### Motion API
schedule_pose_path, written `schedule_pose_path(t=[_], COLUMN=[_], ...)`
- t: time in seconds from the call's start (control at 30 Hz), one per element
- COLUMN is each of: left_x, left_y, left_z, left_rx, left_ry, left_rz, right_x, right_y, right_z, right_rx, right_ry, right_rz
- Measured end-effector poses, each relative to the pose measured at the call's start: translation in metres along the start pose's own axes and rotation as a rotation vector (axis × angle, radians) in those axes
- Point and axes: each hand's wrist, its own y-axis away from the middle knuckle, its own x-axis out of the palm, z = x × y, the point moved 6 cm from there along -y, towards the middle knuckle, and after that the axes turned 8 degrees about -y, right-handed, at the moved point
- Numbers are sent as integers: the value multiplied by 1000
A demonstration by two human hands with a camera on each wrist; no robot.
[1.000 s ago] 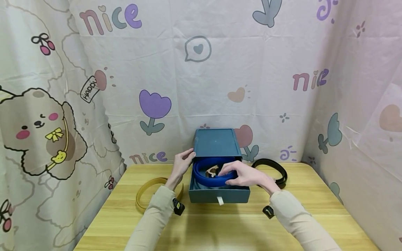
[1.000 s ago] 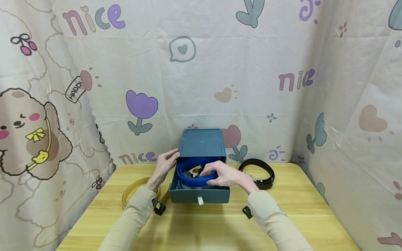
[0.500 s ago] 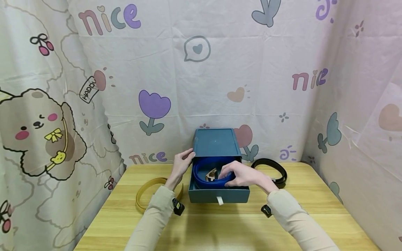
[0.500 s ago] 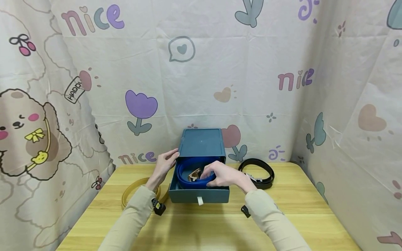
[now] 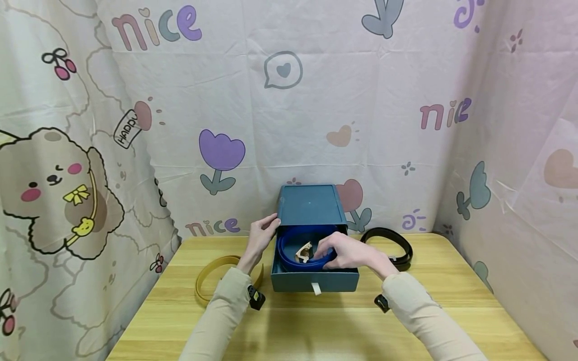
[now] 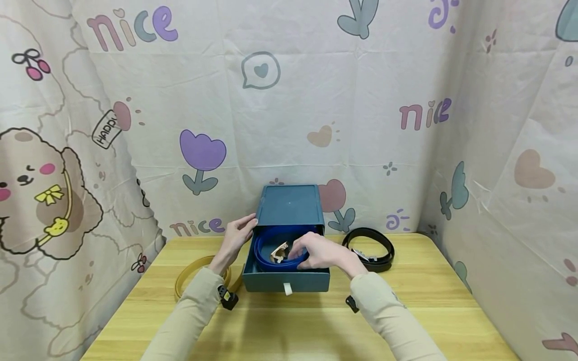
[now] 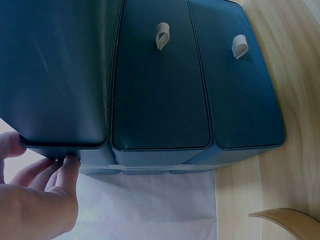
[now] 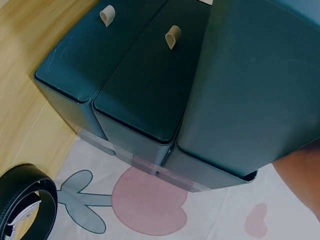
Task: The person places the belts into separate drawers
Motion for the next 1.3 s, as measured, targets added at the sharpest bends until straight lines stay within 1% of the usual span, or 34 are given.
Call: schedule_pose_path(t=[0.4, 0.57, 0.8, 0.9, 1.07, 1.3], left_x=[-1, -1, -1, -1, -1, 0], left_y=[0, -1, -1, -2, -2, 0], left_z=[0, 0, 2, 3, 2, -1], left_rx=[4, 1, 8, 1, -2, 4], left_ry=[13, 15, 10, 11, 13, 8], left_rz=[0, -5, -2, -5, -5, 2], right_x=[3, 4, 6, 7, 7, 5], right_y=[-2, -2, -3, -3, -2, -1], right_z=[-5, -7, -10, -11, -9, -6], right_rx=[41, 74, 94, 99, 83, 46], right_ry=[34, 52, 73, 77, 76, 40], right_rz=[29, 42, 42, 42, 40, 20])
